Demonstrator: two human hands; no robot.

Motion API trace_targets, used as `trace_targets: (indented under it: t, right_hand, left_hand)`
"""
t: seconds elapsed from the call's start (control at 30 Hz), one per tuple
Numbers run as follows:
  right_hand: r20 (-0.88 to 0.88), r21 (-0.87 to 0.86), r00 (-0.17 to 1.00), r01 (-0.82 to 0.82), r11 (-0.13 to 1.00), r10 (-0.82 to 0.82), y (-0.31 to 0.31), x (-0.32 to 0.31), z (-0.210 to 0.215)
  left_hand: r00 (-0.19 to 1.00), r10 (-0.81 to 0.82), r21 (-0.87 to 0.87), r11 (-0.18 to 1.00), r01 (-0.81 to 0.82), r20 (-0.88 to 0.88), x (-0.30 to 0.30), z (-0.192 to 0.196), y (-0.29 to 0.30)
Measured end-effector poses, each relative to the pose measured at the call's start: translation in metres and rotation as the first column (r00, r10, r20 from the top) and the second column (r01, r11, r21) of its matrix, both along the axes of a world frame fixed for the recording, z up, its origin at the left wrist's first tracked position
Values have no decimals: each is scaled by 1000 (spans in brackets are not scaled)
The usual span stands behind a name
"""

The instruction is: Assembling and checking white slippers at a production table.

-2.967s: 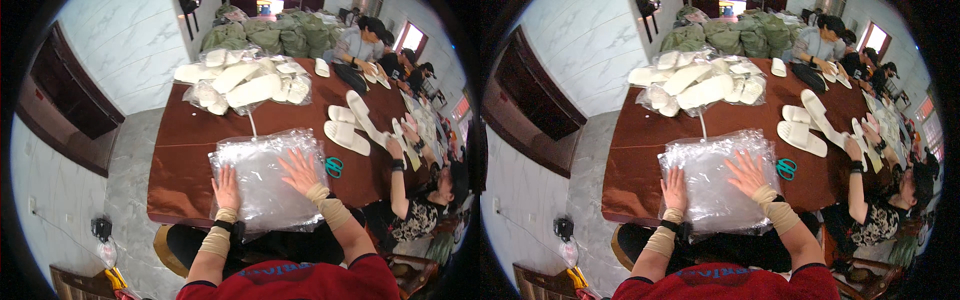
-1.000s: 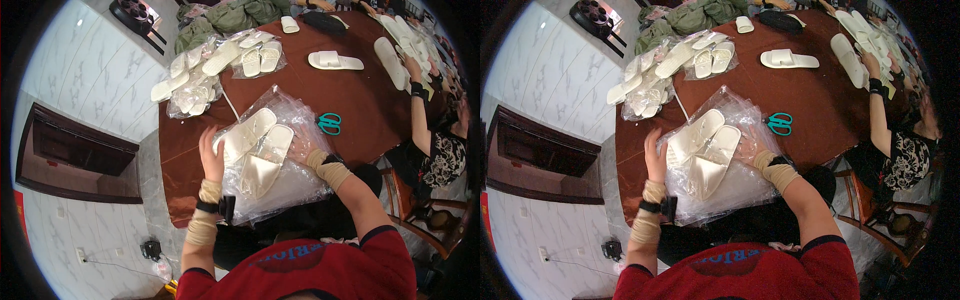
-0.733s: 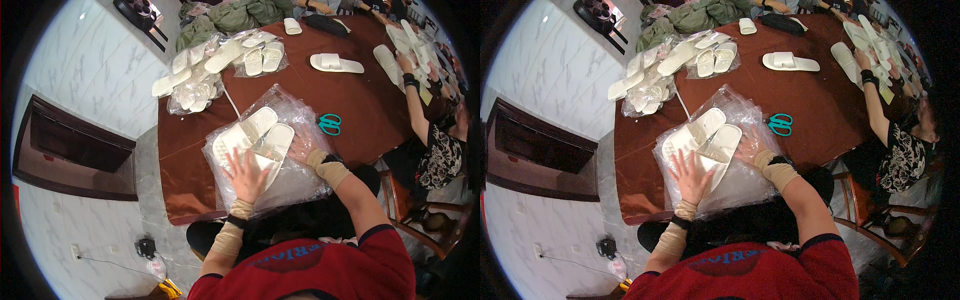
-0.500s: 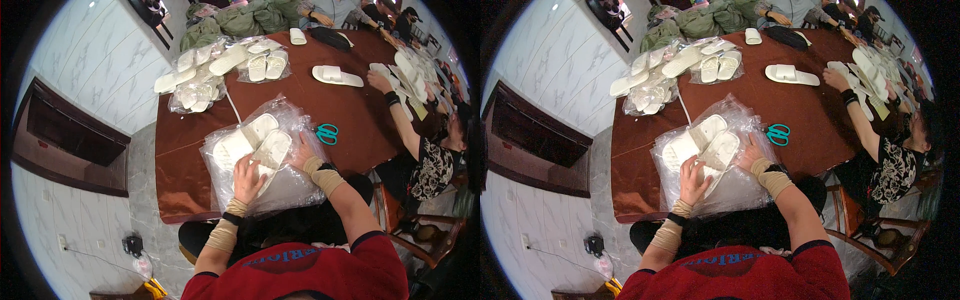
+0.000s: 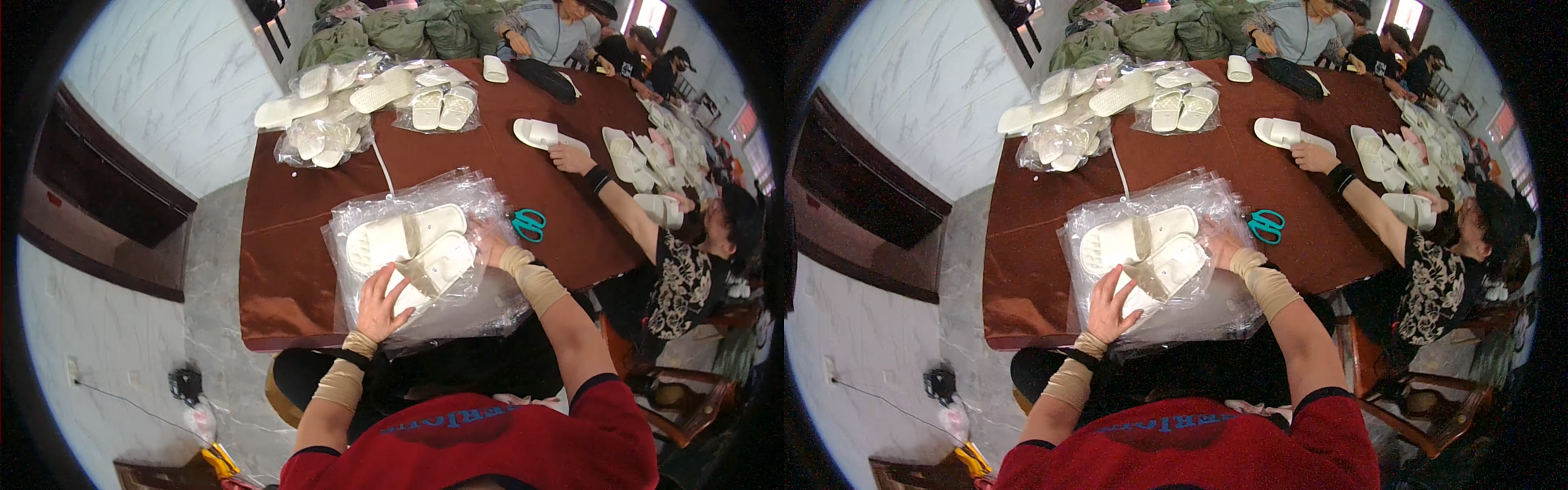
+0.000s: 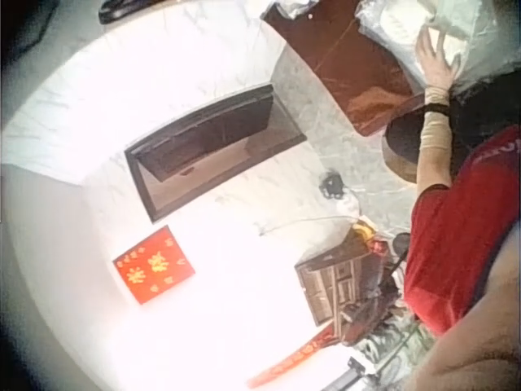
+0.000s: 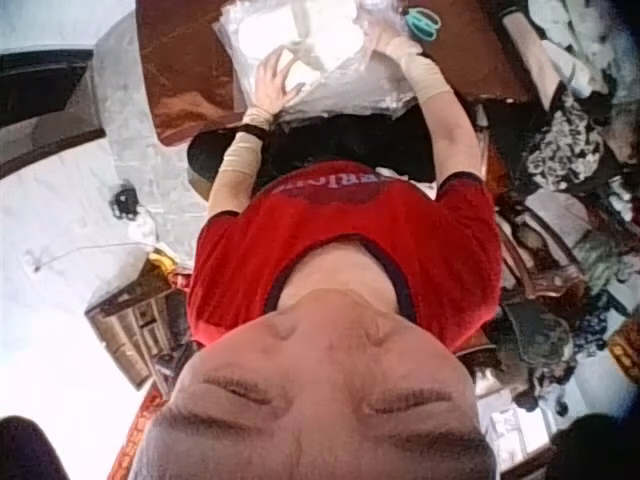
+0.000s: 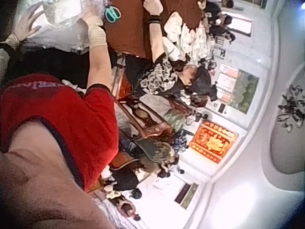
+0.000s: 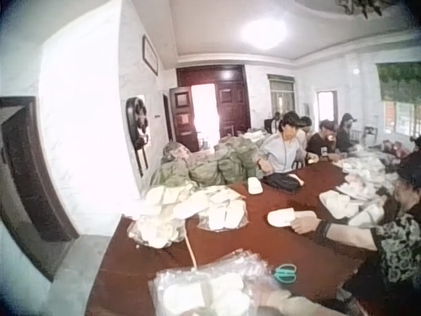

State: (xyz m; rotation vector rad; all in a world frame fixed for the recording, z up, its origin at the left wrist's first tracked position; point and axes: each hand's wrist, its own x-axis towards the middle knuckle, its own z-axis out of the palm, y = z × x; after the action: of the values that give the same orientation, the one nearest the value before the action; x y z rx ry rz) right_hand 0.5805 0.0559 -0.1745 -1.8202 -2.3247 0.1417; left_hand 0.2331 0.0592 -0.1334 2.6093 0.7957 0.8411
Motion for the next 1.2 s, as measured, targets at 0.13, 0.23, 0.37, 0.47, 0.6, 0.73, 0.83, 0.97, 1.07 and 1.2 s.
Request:
trace_targets:
  t: [0.13,0.23,0.37,0.47,0.6,0.73,0.83,0.97,1.07,1.2]
  right_hand:
    - [137,12,988,-77,997,75,-5,18,54]
    - [104,88,939,321,943,-329,-18,69,89]
    - [-372,49,903,250,967,-215,-23,27,136]
    - [-18,259,989,-134,957,144,-44,-38,120]
    - [-163,11,974,-159,987,159,-72,-22,106]
    - [-170,-82,980,90,993,-103,-130,41,83]
    - [-132,-66,970,195,979,-202,-127,42,91]
    - [-481,54,809,411,910,-337,-76,13,112]
    - [-411,-44,856,325,945,-314,-41,-11,79]
    - [-175,-220,877,408,886,-447,-21,-61,58]
  left_hand:
    - [1000,-11,66,998,11,-9,-15,-3,3]
    - [999,-28,71,997,29,-18,-6,-2,4]
    - [996,20,80,997,-13,-87,-12,-2,0]
    - [994,40,105,994,-29,-103,-16,-10,1]
    - [993,88,35,995,-90,74,-13,-17,3]
    - [981,157,-24,988,-156,115,-10,-21,9]
    - [990,129,-62,990,-126,52,-16,-18,8]
    - [992,118,-61,991,-115,47,-14,-16,9]
    - [993,95,-45,995,-91,75,-9,-19,8]
    - [991,101,-29,995,-98,83,-14,-24,5]
